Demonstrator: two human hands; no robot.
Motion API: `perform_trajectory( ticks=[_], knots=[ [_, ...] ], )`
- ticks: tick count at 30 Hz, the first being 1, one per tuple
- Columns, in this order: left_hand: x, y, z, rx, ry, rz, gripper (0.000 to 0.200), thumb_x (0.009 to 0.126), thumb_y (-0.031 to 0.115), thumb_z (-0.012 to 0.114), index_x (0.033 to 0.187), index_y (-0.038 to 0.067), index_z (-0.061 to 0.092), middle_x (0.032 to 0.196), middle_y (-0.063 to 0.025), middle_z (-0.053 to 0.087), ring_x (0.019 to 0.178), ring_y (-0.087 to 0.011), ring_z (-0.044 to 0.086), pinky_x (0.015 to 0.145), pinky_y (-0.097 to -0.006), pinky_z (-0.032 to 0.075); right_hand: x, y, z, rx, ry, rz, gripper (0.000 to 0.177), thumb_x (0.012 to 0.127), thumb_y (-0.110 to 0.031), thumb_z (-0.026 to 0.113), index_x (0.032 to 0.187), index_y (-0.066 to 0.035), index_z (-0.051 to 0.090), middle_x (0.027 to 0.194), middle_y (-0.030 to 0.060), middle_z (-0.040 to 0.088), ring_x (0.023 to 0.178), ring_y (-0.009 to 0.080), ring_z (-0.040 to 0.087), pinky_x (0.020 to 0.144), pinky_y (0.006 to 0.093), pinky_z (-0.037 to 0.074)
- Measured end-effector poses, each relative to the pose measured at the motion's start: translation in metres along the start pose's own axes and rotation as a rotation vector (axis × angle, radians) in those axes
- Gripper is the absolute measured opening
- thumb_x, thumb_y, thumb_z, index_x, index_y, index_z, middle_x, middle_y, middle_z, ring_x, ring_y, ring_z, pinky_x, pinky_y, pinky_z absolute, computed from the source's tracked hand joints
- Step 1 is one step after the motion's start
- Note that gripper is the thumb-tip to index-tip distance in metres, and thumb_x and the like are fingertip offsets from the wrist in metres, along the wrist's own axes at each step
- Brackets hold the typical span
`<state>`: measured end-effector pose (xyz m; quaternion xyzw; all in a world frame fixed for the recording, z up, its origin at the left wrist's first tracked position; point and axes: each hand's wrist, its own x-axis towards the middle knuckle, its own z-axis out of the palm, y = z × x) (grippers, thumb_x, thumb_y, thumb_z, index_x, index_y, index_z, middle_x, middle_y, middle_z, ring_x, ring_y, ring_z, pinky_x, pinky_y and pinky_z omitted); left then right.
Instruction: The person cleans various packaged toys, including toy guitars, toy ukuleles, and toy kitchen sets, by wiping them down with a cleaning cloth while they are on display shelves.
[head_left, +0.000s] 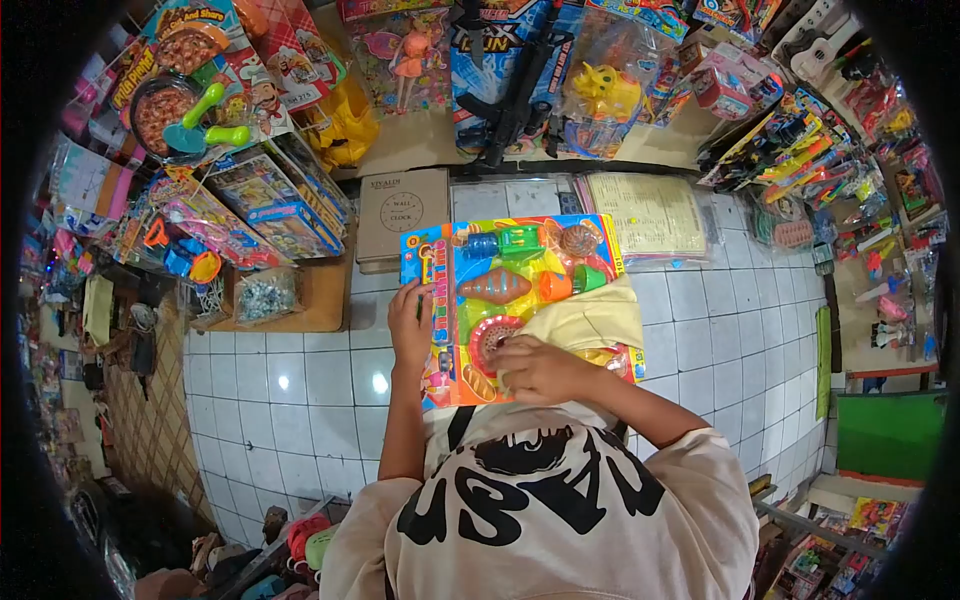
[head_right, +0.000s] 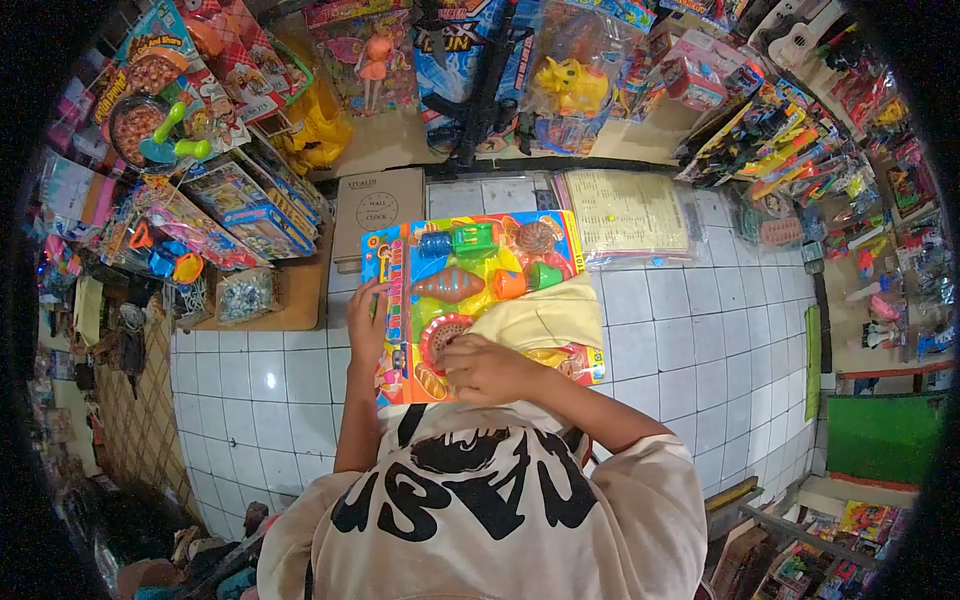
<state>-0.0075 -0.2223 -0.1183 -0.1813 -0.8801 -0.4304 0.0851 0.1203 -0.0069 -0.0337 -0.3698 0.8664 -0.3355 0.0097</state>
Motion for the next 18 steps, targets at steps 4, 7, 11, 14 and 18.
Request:
perform_trajectory(
  ticks=[4, 7, 11, 14, 18],
  knots=[
    [0.001, 0.002, 0.003, -0.004, -0.007, -0.008, 0.015, 0.089, 0.013, 0.053, 0.1, 0.008, 0.062, 0.114, -0.015, 0.056, 0.109, -0.0314, 0.051, 0.093, -0.039, 0.038, 0.019, 0.005, -0.025, 0.116, 0.326, 0.241, 0.013, 0.081, -0.012, 0.056, 0.093, -0.009, 0.062, 0.112, 0.0105, 0.054, 0.113, 0.0294, 0.047, 0.096, 0.044, 0.036],
    [0.001, 0.004, 0.001, 0.017, -0.01, -0.009, 0.015, 0.089, 0.014, 0.053, 0.1, 0.008, 0.062, 0.115, -0.0139, 0.056, 0.109, -0.031, 0.051, 0.093, -0.0393, 0.038, 0.031, 0.024, -0.008, -0.063, 0.301, 0.31, 0.022, 0.085, -0.014, 0.054, 0.105, -0.008, 0.06, 0.106, 0.0104, 0.055, 0.112, 0.028, 0.046, 0.094, 0.0419, 0.037],
    [-0.002, 0.009, -0.003, 0.099, -0.035, -0.095, 0.016, 0.091, 0.018, 0.051, 0.101, 0.013, 0.062, 0.117, -0.0094, 0.056, 0.111, -0.0291, 0.05, 0.096, -0.0469, 0.032, 0.026, 0.016, 0.021, -0.337, 0.177, 0.247, 0.031, 0.083, -0.018, 0.058, 0.112, -0.008, 0.058, 0.113, 0.0089, 0.054, 0.113, 0.0261, 0.046, 0.096, 0.0383, 0.037],
    [-0.006, 0.006, -0.004, 0.085, -0.074, -0.193, 0.017, 0.092, 0.024, 0.049, 0.103, 0.018, 0.062, 0.122, -0.0032, 0.052, 0.118, -0.0251, 0.045, 0.101, -0.0585, 0.018, 0.0, 0.014, 0.016, -0.23, 0.149, 0.162, 0.037, 0.078, -0.017, 0.06, 0.114, -0.008, 0.057, 0.121, 0.0077, 0.053, 0.117, 0.0237, 0.045, 0.099, 0.0387, 0.036],
    [-0.003, 0.009, -0.004, 0.076, -0.111, -0.211, 0.017, 0.093, 0.026, 0.049, 0.103, 0.02, 0.061, 0.124, -0.0013, 0.051, 0.121, -0.0231, 0.043, 0.104, -0.0614, 0.012, -0.033, -0.003, -0.014, -0.252, -0.046, 0.112, 0.035, 0.079, -0.015, 0.057, 0.114, -0.007, 0.058, 0.12, 0.007, 0.055, 0.118, 0.0232, 0.047, 0.105, 0.0406, 0.032]
  ],
)
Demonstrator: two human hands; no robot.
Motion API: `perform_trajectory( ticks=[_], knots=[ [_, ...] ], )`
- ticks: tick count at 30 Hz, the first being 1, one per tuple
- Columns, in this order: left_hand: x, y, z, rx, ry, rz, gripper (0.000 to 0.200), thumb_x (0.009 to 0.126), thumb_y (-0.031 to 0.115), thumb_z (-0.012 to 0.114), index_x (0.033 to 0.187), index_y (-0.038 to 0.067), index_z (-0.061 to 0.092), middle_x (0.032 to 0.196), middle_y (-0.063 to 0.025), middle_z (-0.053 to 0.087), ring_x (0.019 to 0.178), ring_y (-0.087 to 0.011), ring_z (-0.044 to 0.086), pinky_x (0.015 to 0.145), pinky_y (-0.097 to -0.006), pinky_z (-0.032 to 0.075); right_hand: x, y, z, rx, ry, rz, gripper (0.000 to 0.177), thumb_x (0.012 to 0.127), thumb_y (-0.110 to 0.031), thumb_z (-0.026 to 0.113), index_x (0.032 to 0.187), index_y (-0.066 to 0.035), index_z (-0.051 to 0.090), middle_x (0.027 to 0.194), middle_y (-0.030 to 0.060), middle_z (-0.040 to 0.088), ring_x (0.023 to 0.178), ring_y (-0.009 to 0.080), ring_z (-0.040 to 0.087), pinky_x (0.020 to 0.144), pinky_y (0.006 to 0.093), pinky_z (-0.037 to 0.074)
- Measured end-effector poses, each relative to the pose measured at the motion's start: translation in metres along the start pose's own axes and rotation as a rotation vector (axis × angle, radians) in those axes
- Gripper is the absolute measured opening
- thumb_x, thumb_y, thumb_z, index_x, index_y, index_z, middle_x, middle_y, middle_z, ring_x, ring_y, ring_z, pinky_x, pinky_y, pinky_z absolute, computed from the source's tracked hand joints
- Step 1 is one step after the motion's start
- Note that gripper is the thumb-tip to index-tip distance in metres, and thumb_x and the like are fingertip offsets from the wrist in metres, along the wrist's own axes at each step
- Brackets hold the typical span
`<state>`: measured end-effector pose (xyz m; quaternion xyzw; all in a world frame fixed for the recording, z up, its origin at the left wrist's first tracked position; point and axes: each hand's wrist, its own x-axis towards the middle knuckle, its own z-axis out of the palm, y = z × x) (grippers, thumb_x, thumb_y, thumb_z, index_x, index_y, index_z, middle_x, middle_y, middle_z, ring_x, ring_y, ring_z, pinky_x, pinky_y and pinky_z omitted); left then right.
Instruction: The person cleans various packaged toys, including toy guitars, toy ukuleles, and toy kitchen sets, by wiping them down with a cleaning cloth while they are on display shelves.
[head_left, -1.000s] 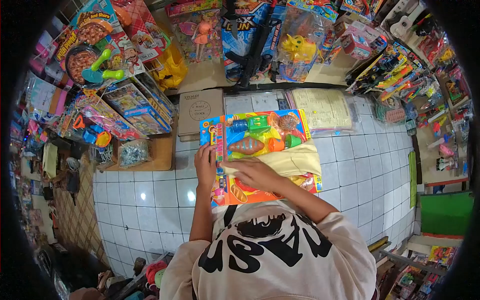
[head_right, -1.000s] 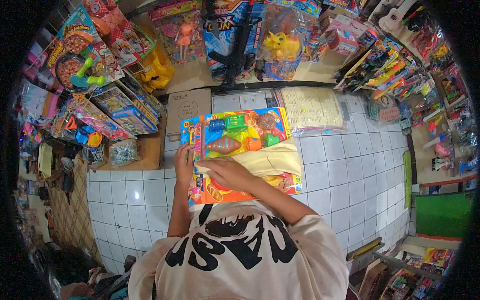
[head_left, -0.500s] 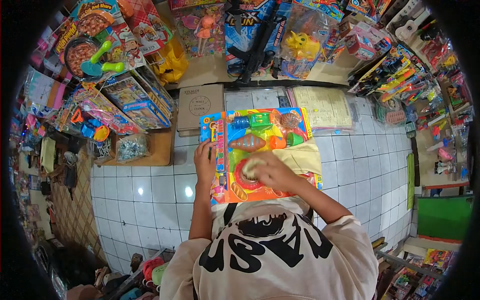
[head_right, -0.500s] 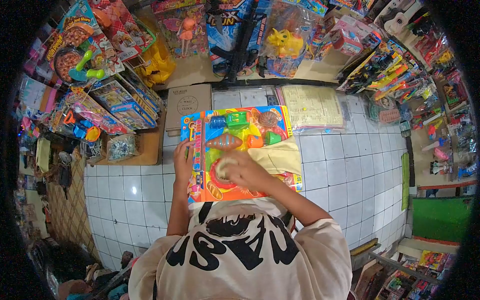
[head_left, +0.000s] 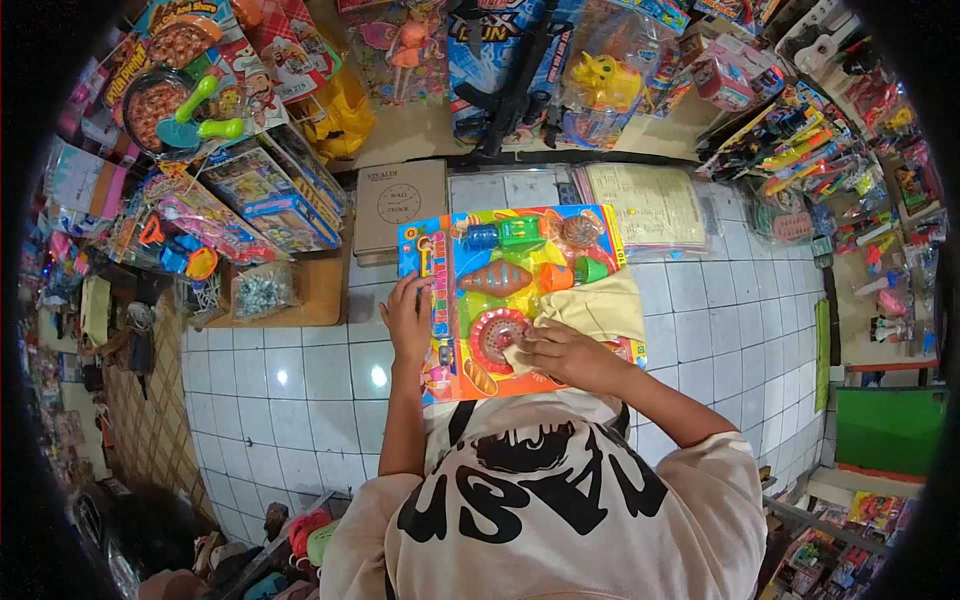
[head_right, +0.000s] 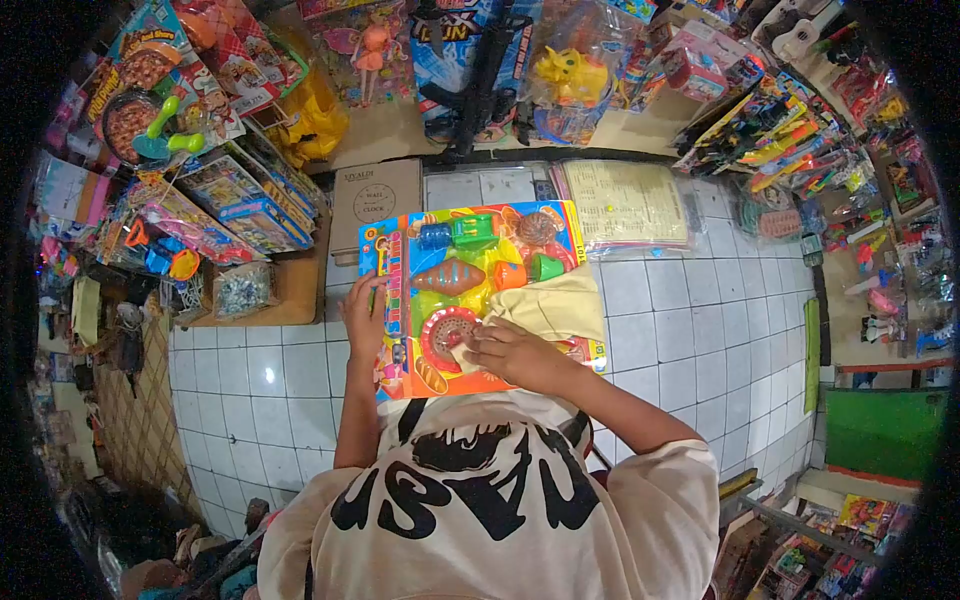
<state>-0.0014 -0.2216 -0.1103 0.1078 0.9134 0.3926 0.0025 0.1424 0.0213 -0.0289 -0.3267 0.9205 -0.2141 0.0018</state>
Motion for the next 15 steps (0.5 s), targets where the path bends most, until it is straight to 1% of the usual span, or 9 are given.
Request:
perform_trajectory(
  ticks=[3, 4, 7, 8, 11, 13, 14, 15],
  knots=[
    [0.001, -0.004, 0.005, -0.008, 0.017, 0.036, 0.017, 0.093, 0.026, 0.048, 0.103, 0.019, 0.061, 0.123, -0.0016, 0.051, 0.121, -0.0235, 0.043, 0.103, -0.0619, 0.014, -0.011, 0.002, -0.035, 0.067, -0.262, -0.021, 0.033, 0.079, -0.015, 0.057, 0.111, -0.008, 0.06, 0.115, 0.0055, 0.058, 0.116, 0.0213, 0.049, 0.106, 0.04, 0.031],
    [0.002, -0.004, 0.006, -0.016, 0.007, 0.039, 0.017, 0.093, 0.026, 0.048, 0.103, 0.019, 0.061, 0.123, -0.0017, 0.051, 0.121, -0.0237, 0.043, 0.103, -0.0619, 0.015, -0.011, 0.006, -0.037, 0.086, -0.171, -0.017, 0.031, 0.078, -0.014, 0.058, 0.108, -0.009, 0.062, 0.111, 0.0035, 0.061, 0.11, 0.0194, 0.053, 0.101, 0.0406, 0.035],
    [0.002, -0.005, 0.005, -0.03, -0.006, 0.052, 0.018, 0.093, 0.026, 0.048, 0.103, 0.019, 0.06, 0.123, -0.002, 0.051, 0.121, -0.0242, 0.043, 0.102, -0.0617, 0.018, 0.014, 0.002, -0.064, 0.26, 0.021, 0.187, 0.031, 0.077, -0.013, 0.058, 0.107, -0.009, 0.062, 0.108, 0.0033, 0.062, 0.103, 0.0195, 0.056, 0.092, 0.0399, 0.041],
    [0.002, -0.005, 0.004, -0.033, 0.0, 0.066, 0.018, 0.093, 0.026, 0.048, 0.104, 0.019, 0.06, 0.123, -0.0021, 0.051, 0.121, -0.0243, 0.043, 0.102, -0.0615, 0.018, 0.02, 0.005, -0.06, 0.097, 0.146, 0.189, 0.029, 0.078, -0.012, 0.056, 0.106, -0.008, 0.061, 0.106, 0.0036, 0.062, 0.098, 0.0208, 0.056, 0.082, 0.0369, 0.043],
    [0.001, -0.007, 0.004, -0.02, 0.028, 0.092, 0.017, 0.093, 0.026, 0.048, 0.104, 0.019, 0.06, 0.123, -0.0021, 0.051, 0.12, -0.0246, 0.043, 0.102, -0.061, 0.019, 0.043, 0.018, -0.007, -0.171, 0.197, 0.319, 0.026, 0.079, -0.012, 0.054, 0.103, -0.007, 0.061, 0.1, 0.0058, 0.062, 0.097, 0.0217, 0.055, 0.081, 0.0368, 0.041],
    [0.002, -0.006, 0.004, -0.013, 0.033, 0.085, 0.017, 0.093, 0.026, 0.048, 0.104, 0.02, 0.06, 0.123, -0.0018, 0.051, 0.12, -0.0245, 0.043, 0.102, -0.0607, 0.019, 0.051, 0.011, 0.018, -0.313, 0.106, 0.378, 0.028, 0.078, -0.014, 0.054, 0.104, -0.006, 0.062, 0.097, 0.0067, 0.061, 0.096, 0.0209, 0.055, 0.08, 0.037, 0.039],
    [0.002, -0.006, 0.003, -0.013, 0.029, 0.072, 0.017, 0.093, 0.026, 0.048, 0.104, 0.02, 0.06, 0.123, -0.0016, 0.051, 0.12, -0.0244, 0.043, 0.102, -0.0607, 0.018, 0.05, 0.009, 0.025, -0.383, 0.058, 0.407, 0.03, 0.078, -0.014, 0.054, 0.105, -0.006, 0.062, 0.096, 0.0072, 0.061, 0.095, 0.0205, 0.054, 0.08, 0.037, 0.039],
    [0.0, -0.005, 0.002, -0.015, 0.024, 0.054, 0.017, 0.093, 0.026, 0.048, 0.104, 0.02, 0.06, 0.123, -0.0013, 0.051, 0.12, -0.0243, 0.043, 0.102, -0.0606, 0.018, 0.049, 0.008, 0.019, -0.383, -0.004, 0.422, 0.027, 0.078, -0.016, 0.054, 0.102, -0.006, 0.062, 0.095, 0.0071, 0.06, 0.095, 0.0202, 0.053, 0.081, 0.0376, 0.037]
  ],
)
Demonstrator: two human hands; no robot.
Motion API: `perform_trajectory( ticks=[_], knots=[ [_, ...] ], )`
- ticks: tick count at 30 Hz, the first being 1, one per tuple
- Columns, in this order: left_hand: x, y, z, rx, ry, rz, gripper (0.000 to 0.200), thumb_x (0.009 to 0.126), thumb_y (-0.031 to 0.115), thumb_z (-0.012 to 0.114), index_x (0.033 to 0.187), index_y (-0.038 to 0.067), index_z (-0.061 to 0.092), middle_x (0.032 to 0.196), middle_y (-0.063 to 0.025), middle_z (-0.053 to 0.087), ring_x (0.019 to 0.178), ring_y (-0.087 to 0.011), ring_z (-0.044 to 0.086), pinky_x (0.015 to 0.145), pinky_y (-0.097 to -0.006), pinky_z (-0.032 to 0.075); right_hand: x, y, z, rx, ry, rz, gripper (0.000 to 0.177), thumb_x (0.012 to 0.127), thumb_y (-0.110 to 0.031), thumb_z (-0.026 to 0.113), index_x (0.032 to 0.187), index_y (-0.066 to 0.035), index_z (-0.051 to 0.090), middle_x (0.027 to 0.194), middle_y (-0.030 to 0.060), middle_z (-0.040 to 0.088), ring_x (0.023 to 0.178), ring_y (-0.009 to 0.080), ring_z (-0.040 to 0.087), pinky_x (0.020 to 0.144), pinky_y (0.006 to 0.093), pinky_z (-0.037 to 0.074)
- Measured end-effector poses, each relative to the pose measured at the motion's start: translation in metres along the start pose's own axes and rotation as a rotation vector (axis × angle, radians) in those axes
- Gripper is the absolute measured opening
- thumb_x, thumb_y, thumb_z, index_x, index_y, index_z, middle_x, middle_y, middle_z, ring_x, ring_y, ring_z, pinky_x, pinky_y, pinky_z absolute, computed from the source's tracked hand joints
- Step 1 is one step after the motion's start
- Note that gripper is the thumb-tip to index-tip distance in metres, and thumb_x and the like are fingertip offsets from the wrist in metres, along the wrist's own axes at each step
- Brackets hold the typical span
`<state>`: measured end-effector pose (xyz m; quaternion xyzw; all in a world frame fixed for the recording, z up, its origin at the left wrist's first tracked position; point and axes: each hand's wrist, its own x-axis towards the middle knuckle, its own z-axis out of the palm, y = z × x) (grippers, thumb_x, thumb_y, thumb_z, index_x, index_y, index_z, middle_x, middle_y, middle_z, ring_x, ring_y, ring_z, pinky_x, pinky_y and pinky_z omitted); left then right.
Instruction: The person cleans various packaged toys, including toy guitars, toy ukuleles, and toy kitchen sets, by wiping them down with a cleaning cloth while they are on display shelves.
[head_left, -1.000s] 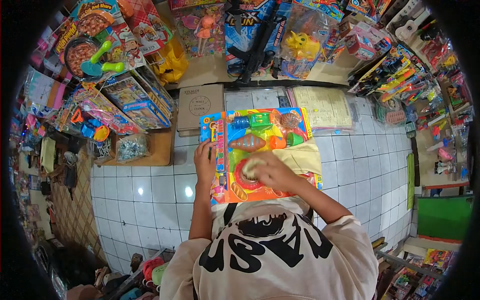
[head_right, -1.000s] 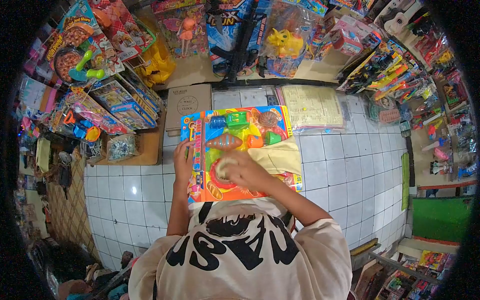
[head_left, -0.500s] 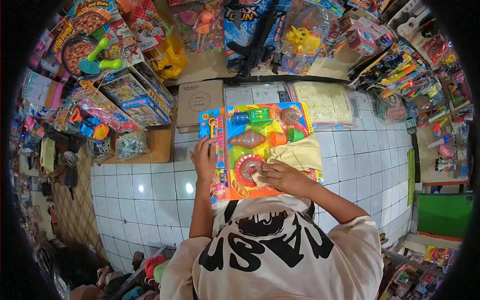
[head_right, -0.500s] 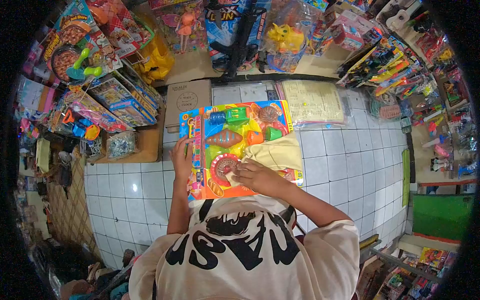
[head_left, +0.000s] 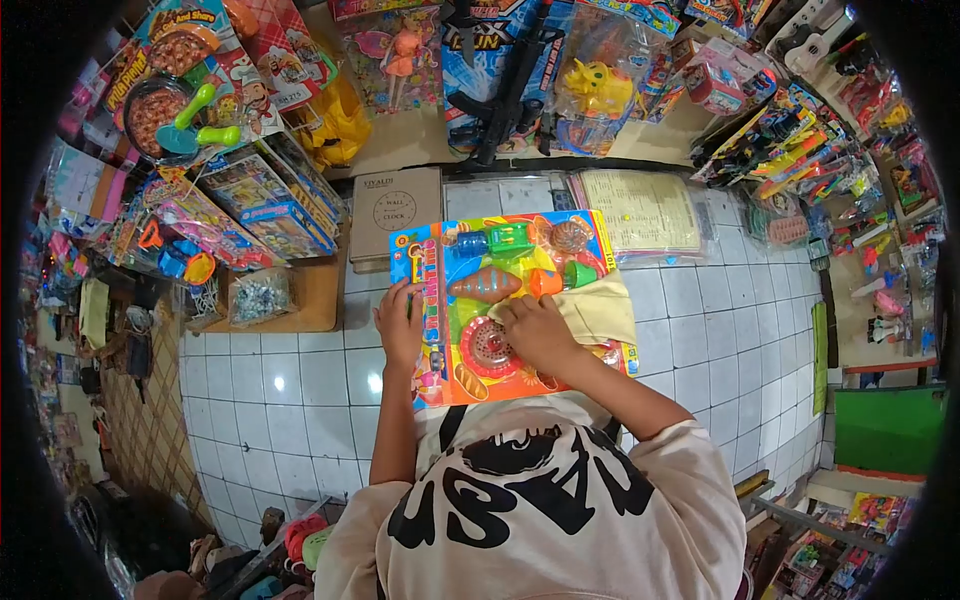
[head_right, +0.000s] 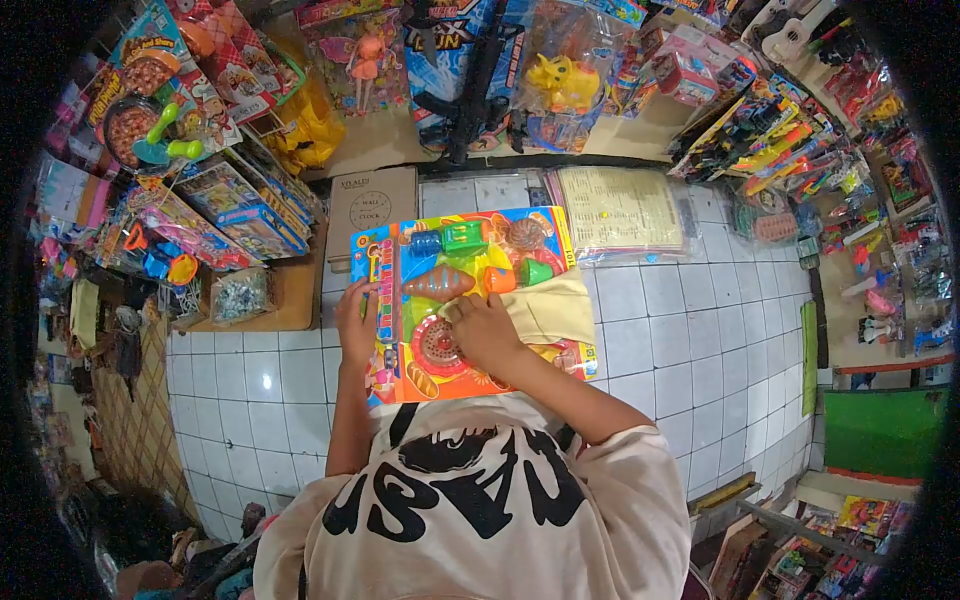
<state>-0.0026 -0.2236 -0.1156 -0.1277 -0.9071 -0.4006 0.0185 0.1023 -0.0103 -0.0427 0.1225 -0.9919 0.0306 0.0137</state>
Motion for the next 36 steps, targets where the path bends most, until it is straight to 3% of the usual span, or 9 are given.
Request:
perform_trajectory(
  ticks=[9, 15, 18, 21, 25, 27, 30, 32, 36],
  knots=[
    [0.0, 0.009, 0.0, 0.019, -0.02, -0.053, 0.015, 0.092, 0.025, 0.049, 0.102, 0.021, 0.06, 0.124, 0.0003, 0.05, 0.12, -0.0243, 0.044, 0.101, -0.0647, 0.015, -0.043, -0.001, -0.026, -0.124, -0.082, -0.107, 0.024, 0.078, -0.02, 0.054, 0.095, -0.006, 0.065, 0.11, 0.0095, 0.053, 0.112, 0.0236, 0.044, 0.097, 0.0515, 0.031],
    [0.001, 0.002, 0.002, -0.003, -0.012, -0.025, 0.015, 0.092, 0.024, 0.049, 0.102, 0.02, 0.059, 0.123, -0.0004, 0.051, 0.119, -0.0255, 0.044, 0.101, -0.0643, 0.015, -0.061, 0.007, -0.055, 0.285, -0.428, -0.278, 0.028, 0.08, -0.011, 0.054, 0.106, -0.004, 0.061, 0.125, 0.0133, 0.047, 0.126, 0.0278, 0.035, 0.104, 0.0508, 0.028],
    [0.0, -0.003, 0.002, -0.029, -0.014, -0.015, 0.015, 0.092, 0.024, 0.049, 0.102, 0.02, 0.059, 0.123, -0.0008, 0.051, 0.118, -0.0259, 0.044, 0.102, -0.063, 0.016, -0.057, 0.036, -0.077, 0.747, -0.264, -0.265, 0.025, 0.085, -0.008, 0.05, 0.108, -0.005, 0.059, 0.118, 0.0119, 0.051, 0.118, 0.0242, 0.044, 0.1, 0.0397, 0.035],
    [-0.001, -0.003, 0.001, -0.025, -0.012, -0.005, 0.016, 0.092, 0.024, 0.049, 0.103, 0.019, 0.059, 0.123, -0.0015, 0.051, 0.118, -0.0261, 0.044, 0.102, -0.0615, 0.017, -0.071, 0.05, -0.102, 1.075, 0.08, 0.195, 0.022, 0.086, -0.005, 0.05, 0.107, -0.002, 0.056, 0.112, 0.0118, 0.054, 0.107, 0.0231, 0.051, 0.095, 0.0326, 0.039],
    [0.003, -0.007, 0.004, -0.069, -0.026, 0.021, 0.017, 0.092, 0.023, 0.048, 0.105, 0.019, 0.059, 0.123, -0.0029, 0.05, 0.119, -0.0265, 0.044, 0.103, -0.0594, 0.018, -0.11, 0.072, -0.133, 1.054, 0.529, 0.501, 0.024, 0.096, -0.01, 0.041, 0.114, -0.001, 0.053, 0.106, 0.002, 0.055, 0.095, 0.0072, 0.05, 0.085, 0.0223, 0.04],
    [0.003, -0.006, 0.004, -0.065, -0.023, 0.024, 0.018, 0.092, 0.023, 0.048, 0.105, 0.019, 0.059, 0.123, -0.0036, 0.05, 0.118, -0.0267, 0.044, 0.103, -0.059, 0.018, -0.131, 0.077, -0.14, 0.978, 0.795, 0.467, 0.024, 0.096, -0.011, 0.041, 0.113, 0.0, 0.053, 0.107, 0.0034, 0.055, 0.097, 0.0086, 0.049, 0.086, 0.023, 0.039],
    [0.002, -0.006, 0.003, -0.048, -0.021, 0.031, 0.018, 0.092, 0.023, 0.048, 0.105, 0.018, 0.06, 0.123, -0.0051, 0.051, 0.117, -0.027, 0.045, 0.102, -0.055, 0.022, -0.165, 0.083, -0.152, 0.948, 1.071, 0.368, 0.032, 0.097, -0.013, 0.037, 0.126, 0.002, 0.042, 0.121, 0.0148, 0.05, 0.112, 0.0248, 0.05, 0.099, 0.0394, 0.037],
    [0.003, -0.005, 0.004, -0.038, -0.012, 0.048, 0.018, 0.092, 0.023, 0.048, 0.104, 0.016, 0.06, 0.122, -0.0066, 0.052, 0.116, -0.0274, 0.046, 0.1, -0.0507, 0.026, -0.168, 0.072, -0.16, 1.089, 1.173, 0.192, 0.035, 0.097, -0.017, 0.039, 0.127, 0.002, 0.041, 0.125, 0.017, 0.049, 0.115, 0.0272, 0.048, 0.099, 0.0424, 0.037],
    [0.006, -0.004, 0.003, -0.015, 0.009, 0.096, 0.019, 0.091, 0.022, 0.048, 0.102, 0.012, 0.06, 0.119, -0.0096, 0.054, 0.113, -0.0282, 0.048, 0.095, -0.0429, 0.033, -0.128, 0.05, -0.16, 0.756, 0.729, 0.339, 0.033, 0.095, -0.024, 0.041, 0.114, 0.0, 0.055, 0.117, 0.0181, 0.055, 0.11, 0.0297, 0.052, 0.094, 0.0386, 0.04]
  ],
)
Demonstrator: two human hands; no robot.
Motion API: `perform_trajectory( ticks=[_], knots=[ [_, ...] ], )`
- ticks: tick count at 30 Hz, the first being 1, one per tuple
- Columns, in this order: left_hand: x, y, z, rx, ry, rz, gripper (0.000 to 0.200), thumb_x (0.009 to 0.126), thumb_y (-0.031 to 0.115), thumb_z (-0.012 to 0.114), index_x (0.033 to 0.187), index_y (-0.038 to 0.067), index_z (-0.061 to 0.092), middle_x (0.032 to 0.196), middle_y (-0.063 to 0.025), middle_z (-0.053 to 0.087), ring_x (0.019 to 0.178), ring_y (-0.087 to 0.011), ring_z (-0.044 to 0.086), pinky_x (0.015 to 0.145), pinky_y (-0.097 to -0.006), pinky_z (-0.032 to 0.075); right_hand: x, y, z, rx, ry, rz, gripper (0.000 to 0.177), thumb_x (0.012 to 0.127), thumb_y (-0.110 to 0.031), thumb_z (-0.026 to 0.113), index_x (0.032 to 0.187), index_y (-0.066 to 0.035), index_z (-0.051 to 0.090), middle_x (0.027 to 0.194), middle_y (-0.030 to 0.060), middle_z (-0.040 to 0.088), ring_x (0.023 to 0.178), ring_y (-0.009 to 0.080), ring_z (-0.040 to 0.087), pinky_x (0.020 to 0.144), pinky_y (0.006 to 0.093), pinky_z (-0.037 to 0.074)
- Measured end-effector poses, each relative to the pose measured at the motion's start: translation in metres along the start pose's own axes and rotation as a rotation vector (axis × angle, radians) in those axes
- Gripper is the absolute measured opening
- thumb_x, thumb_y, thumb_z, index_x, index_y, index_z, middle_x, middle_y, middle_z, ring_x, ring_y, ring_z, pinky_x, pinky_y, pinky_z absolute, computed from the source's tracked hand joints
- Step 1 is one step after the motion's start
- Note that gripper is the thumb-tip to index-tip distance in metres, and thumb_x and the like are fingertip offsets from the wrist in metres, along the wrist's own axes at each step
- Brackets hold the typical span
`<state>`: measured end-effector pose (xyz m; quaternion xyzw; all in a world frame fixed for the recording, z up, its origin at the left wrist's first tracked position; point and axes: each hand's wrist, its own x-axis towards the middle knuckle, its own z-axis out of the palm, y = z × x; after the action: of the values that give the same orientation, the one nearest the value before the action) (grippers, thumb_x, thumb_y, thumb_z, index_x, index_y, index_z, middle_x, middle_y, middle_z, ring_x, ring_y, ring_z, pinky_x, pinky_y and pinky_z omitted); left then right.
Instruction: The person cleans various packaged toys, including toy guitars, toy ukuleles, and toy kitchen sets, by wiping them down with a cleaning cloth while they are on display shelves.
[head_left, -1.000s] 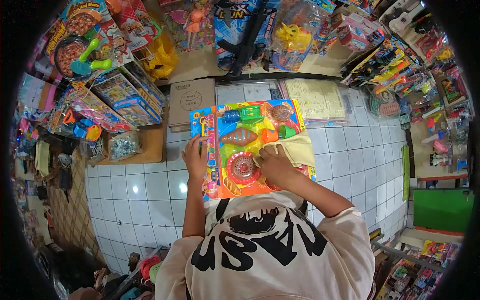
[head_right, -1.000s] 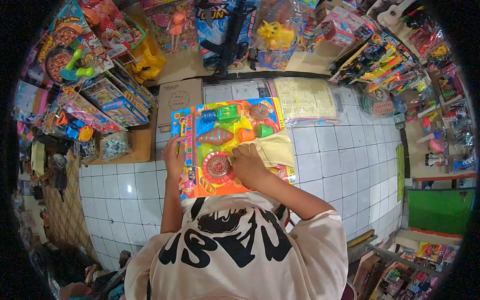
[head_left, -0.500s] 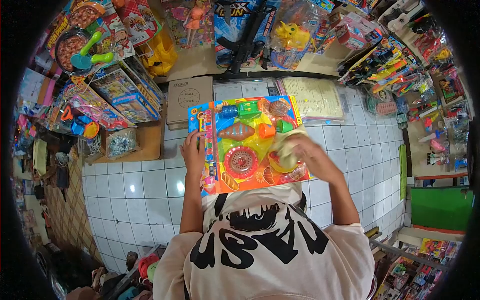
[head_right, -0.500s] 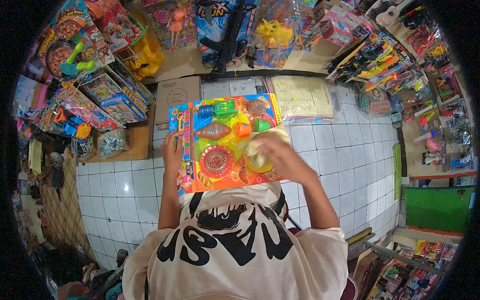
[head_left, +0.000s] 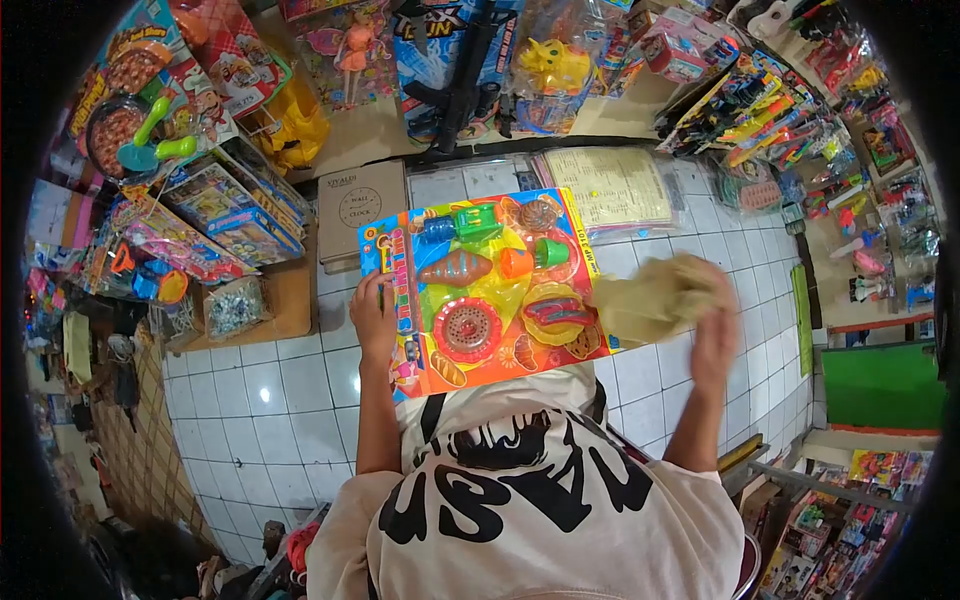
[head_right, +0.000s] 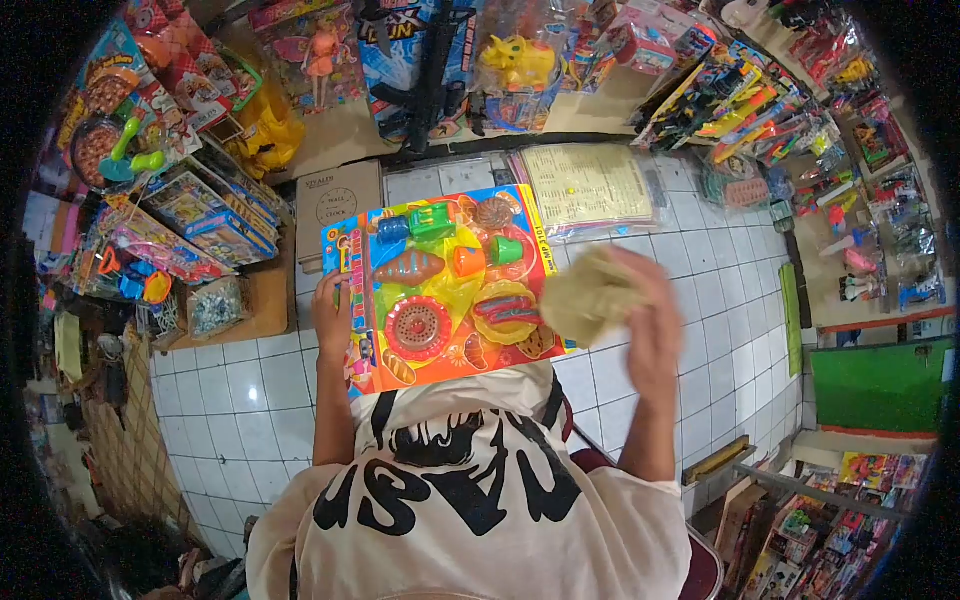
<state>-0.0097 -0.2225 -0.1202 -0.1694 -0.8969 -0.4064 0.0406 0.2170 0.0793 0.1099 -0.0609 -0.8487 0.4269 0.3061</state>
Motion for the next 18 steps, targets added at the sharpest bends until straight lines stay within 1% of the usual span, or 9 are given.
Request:
perform_trajectory(
  ticks=[1, 2, 4, 7, 10, 13, 16, 18],
  knots=[
    [0.0, 0.001, 0.0, 0.006, 0.004, 0.008, 0.019, 0.091, 0.022, 0.048, 0.102, 0.012, 0.06, 0.118, -0.0102, 0.055, 0.112, -0.0284, 0.049, 0.093, -0.0413, 0.034, 0.003, 0.011, 0.018, -0.019, -0.132, -0.033, 0.032, 0.095, -0.021, 0.039, 0.115, -0.002, 0.055, 0.12, 0.0171, 0.054, 0.114, 0.03, 0.049, 0.098, 0.0392, 0.037],
    [0.0, 0.002, 0.0, 0.008, 0.011, 0.011, 0.019, 0.091, 0.022, 0.048, 0.102, 0.011, 0.06, 0.118, -0.0104, 0.055, 0.112, -0.0286, 0.049, 0.094, -0.0414, 0.034, 0.001, 0.025, 0.039, 0.021, -0.291, 0.035, 0.033, 0.095, -0.026, 0.04, 0.12, -0.011, 0.055, 0.128, 0.0128, 0.051, 0.122, 0.032, 0.043, 0.101, 0.0426, 0.032],
    [-0.001, 0.005, -0.001, 0.011, 0.027, 0.017, 0.019, 0.091, 0.022, 0.048, 0.102, 0.011, 0.061, 0.118, -0.0109, 0.055, 0.112, -0.0289, 0.049, 0.094, -0.0415, 0.034, -0.007, 0.055, 0.073, -0.663, -0.643, -0.297, 0.034, 0.093, -0.033, 0.044, 0.124, -0.022, 0.053, 0.135, 0.0059, 0.046, 0.129, 0.0322, 0.034, 0.104, 0.0456, 0.029],
    [-0.001, 0.005, -0.002, 0.019, 0.023, 0.024, 0.019, 0.091, 0.022, 0.048, 0.102, 0.011, 0.061, 0.117, -0.0111, 0.055, 0.111, -0.0288, 0.05, 0.094, -0.0417, 0.034, -0.022, 0.092, 0.102, -0.67, -0.759, -0.415, 0.037, 0.091, -0.037, 0.047, 0.127, -0.03, 0.051, 0.138, 0.0015, 0.042, 0.132, 0.0321, 0.029, 0.103, 0.0489, 0.029],
    [-0.002, 0.003, -0.004, -0.006, 0.039, 0.06, 0.019, 0.091, 0.022, 0.049, 0.102, 0.011, 0.061, 0.117, -0.0114, 0.056, 0.111, -0.0284, 0.05, 0.093, -0.0412, 0.035, -0.018, 0.105, 0.101, -0.535, -0.789, -0.353, 0.039, 0.09, -0.037, 0.048, 0.128, -0.026, 0.05, 0.137, 0.004, 0.043, 0.129, 0.0318, 0.034, 0.103, 0.0474, 0.031],
    [-0.006, 0.007, -0.003, 0.036, 0.061, 0.032, 0.019, 0.092, 0.022, 0.049, 0.103, 0.012, 0.061, 0.117, -0.0106, 0.056, 0.11, -0.0278, 0.051, 0.093, -0.0409, 0.035, -0.028, 0.118, 0.093, -0.539, -0.644, -0.257, 0.036, 0.089, -0.034, 0.05, 0.123, -0.021, 0.055, 0.128, 0.0076, 0.05, 0.121, 0.0315, 0.041, 0.101, 0.0433, 0.034],
    [-0.006, 0.001, -0.001, -0.022, 0.063, 0.03, 0.019, 0.092, 0.023, 0.05, 0.104, 0.013, 0.061, 0.118, -0.0093, 0.056, 0.11, -0.0275, 0.052, 0.093, -0.0408, 0.035, -0.034, 0.128, 0.064, -0.495, -0.577, -0.109, 0.028, 0.089, -0.026, 0.053, 0.114, -0.016, 0.061, 0.115, 0.0099, 0.056, 0.109, 0.0303, 0.047, 0.096, 0.0398, 0.038],
    [-0.004, -0.002, -0.001, -0.045, 0.052, 0.055, 0.018, 0.092, 0.023, 0.05, 0.104, 0.014, 0.06, 0.118, -0.0088, 0.057, 0.111, -0.0274, 0.052, 0.093, -0.0408, 0.034, -0.034, 0.126, 0.045, -0.495, -0.587, -0.053, 0.023, 0.088, -0.02, 0.053, 0.108, -0.013, 0.063, 0.11, 0.0101, 0.058, 0.105, 0.0296, 0.048, 0.093, 0.0394, 0.039]
  ],
)
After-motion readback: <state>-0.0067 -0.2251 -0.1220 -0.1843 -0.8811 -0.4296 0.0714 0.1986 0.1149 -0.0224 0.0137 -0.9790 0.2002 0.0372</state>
